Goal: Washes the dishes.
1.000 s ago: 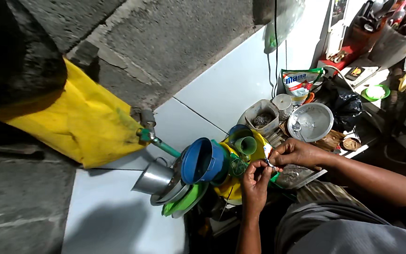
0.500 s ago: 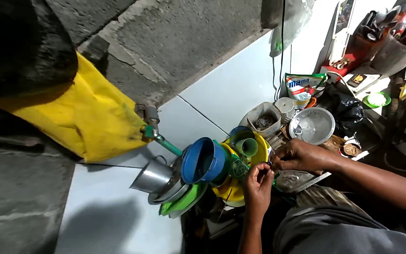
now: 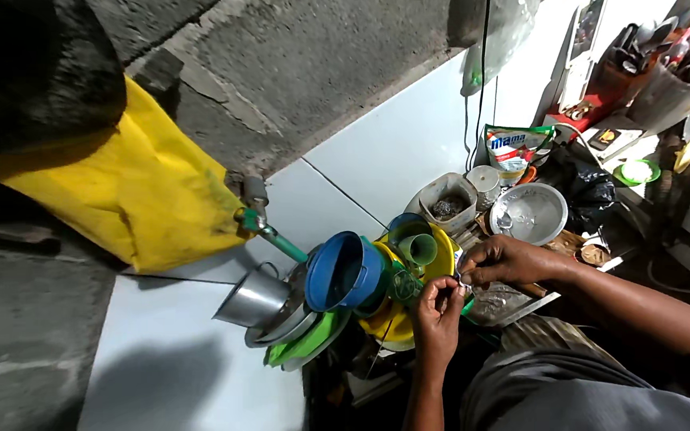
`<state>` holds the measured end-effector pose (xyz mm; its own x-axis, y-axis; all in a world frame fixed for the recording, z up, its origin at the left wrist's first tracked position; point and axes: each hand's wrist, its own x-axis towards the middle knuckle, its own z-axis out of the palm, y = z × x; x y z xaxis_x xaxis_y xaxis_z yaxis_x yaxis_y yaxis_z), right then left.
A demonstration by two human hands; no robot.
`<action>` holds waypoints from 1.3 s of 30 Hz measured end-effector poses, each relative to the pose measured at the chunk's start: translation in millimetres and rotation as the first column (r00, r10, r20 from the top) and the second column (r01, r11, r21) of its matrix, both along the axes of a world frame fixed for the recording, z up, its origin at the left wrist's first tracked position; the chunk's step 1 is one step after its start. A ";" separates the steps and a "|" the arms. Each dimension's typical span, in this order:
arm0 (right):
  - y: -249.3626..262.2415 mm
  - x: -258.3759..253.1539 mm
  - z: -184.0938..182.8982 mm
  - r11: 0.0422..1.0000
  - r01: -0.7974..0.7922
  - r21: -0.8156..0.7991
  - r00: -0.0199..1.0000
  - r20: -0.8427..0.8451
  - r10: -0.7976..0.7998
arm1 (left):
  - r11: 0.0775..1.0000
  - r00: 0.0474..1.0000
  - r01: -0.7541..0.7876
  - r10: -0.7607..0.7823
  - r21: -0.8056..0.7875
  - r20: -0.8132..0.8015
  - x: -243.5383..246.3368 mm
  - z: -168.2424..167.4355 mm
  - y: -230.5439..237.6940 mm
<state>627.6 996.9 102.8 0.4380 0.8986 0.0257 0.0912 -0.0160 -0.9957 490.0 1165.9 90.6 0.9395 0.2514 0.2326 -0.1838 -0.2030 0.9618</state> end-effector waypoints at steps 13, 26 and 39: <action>1.8 -9.1 4.0 0.996 0.092 -0.020 0.990 0.107 -0.090 | 1.000 1.000 -0.003 0.003 -0.006 0.006 -0.9 -2.8 -0.5; 13.6 -35.6 -16.8 0.971 0.238 -0.014 0.745 0.644 -0.174 | 0.923 0.922 0.012 0.139 0.385 -0.362 7.8 9.1 3.2; 3.1 -34.9 -22.0 0.904 0.424 0.050 0.714 0.595 -0.368 | 0.987 0.945 -0.120 0.147 0.108 -0.293 19.5 -7.0 -13.1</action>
<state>592.7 1000.0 80.8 0.6797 0.6569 0.3263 0.6126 -0.2639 -0.7450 509.5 1152.8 83.6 0.9283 0.3709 -0.0274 0.1445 -0.2919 0.9455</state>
